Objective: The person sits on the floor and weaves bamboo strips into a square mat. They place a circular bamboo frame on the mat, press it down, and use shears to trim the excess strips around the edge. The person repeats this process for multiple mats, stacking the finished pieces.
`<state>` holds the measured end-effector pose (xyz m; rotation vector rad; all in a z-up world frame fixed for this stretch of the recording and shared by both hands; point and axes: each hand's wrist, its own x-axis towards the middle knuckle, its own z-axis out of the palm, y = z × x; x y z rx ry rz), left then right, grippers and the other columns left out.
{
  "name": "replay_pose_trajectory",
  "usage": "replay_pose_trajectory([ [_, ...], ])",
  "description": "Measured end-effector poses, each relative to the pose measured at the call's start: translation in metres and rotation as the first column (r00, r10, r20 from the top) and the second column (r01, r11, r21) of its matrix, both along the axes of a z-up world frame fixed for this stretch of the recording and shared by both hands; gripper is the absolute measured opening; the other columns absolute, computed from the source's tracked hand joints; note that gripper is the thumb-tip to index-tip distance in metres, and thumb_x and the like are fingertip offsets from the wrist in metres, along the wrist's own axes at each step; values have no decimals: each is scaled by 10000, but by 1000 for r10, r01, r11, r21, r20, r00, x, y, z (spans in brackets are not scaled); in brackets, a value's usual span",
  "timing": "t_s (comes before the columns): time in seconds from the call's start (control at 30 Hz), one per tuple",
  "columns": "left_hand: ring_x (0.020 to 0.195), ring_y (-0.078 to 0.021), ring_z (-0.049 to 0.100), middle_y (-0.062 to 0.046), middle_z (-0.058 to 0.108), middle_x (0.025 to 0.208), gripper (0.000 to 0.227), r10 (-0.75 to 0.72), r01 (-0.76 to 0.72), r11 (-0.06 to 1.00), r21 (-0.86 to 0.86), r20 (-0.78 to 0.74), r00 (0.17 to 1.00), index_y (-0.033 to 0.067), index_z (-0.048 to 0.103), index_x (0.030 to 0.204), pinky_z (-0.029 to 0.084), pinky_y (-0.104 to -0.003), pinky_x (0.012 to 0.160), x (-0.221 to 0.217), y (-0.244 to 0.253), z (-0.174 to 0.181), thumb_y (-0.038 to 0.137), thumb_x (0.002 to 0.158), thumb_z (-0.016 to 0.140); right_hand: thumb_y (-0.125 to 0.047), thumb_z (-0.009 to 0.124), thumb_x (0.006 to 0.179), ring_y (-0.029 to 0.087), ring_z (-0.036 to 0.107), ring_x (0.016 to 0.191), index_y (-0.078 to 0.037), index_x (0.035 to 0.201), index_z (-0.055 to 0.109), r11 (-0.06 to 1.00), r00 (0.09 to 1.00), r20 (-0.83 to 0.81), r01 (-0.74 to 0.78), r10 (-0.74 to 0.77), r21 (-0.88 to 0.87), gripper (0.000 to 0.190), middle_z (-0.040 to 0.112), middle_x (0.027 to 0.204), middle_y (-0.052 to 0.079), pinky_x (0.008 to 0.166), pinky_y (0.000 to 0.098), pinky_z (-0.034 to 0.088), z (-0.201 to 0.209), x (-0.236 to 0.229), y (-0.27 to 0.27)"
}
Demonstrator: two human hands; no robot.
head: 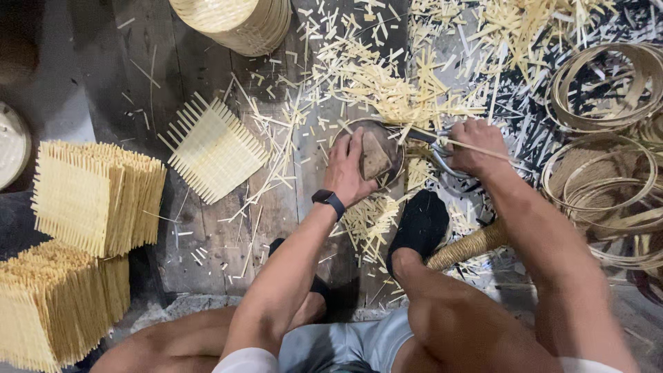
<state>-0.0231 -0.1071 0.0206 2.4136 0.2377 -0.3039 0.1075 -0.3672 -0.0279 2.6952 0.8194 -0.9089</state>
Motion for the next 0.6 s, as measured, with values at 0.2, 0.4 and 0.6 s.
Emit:
replay_pose_trajectory([
  [0.2, 1339, -481, 428, -230, 424, 1471, 1208, -116, 113, 993, -35, -71, 991, 190, 286, 1550, 365, -513, 1143, 7, 9, 13, 179, 523, 922, -502, 675, 779, 260, 655, 867, -40, 1034, 667, 979, 963, 255, -126, 82, 159, 528, 669, 913, 146, 742, 385, 559, 16, -1, 3],
  [0.4, 1359, -483, 434, -254, 379, 1473, 1196, -162, 163, 987, -6, -113, 980, 275, 303, 1561, 416, -491, 1142, 9, 16, 13, 77, 537, 888, -553, 601, 962, 220, 626, 685, -82, 1052, 682, 980, 968, -156, 192, -198, -55, 486, 620, 796, 100, 590, 354, 560, 21, 10, 6],
  [0.6, 1414, -472, 374, -235, 287, 1565, 1220, -339, 348, 938, 4, -211, 917, 333, 366, 1535, 379, -483, 1173, 13, 19, -2, -29, 477, 855, -552, 630, 838, 134, 506, 529, -109, 834, 670, 978, 963, 227, -173, 144, 115, 445, 558, 623, 20, 481, 291, 488, 1, 6, 4],
])
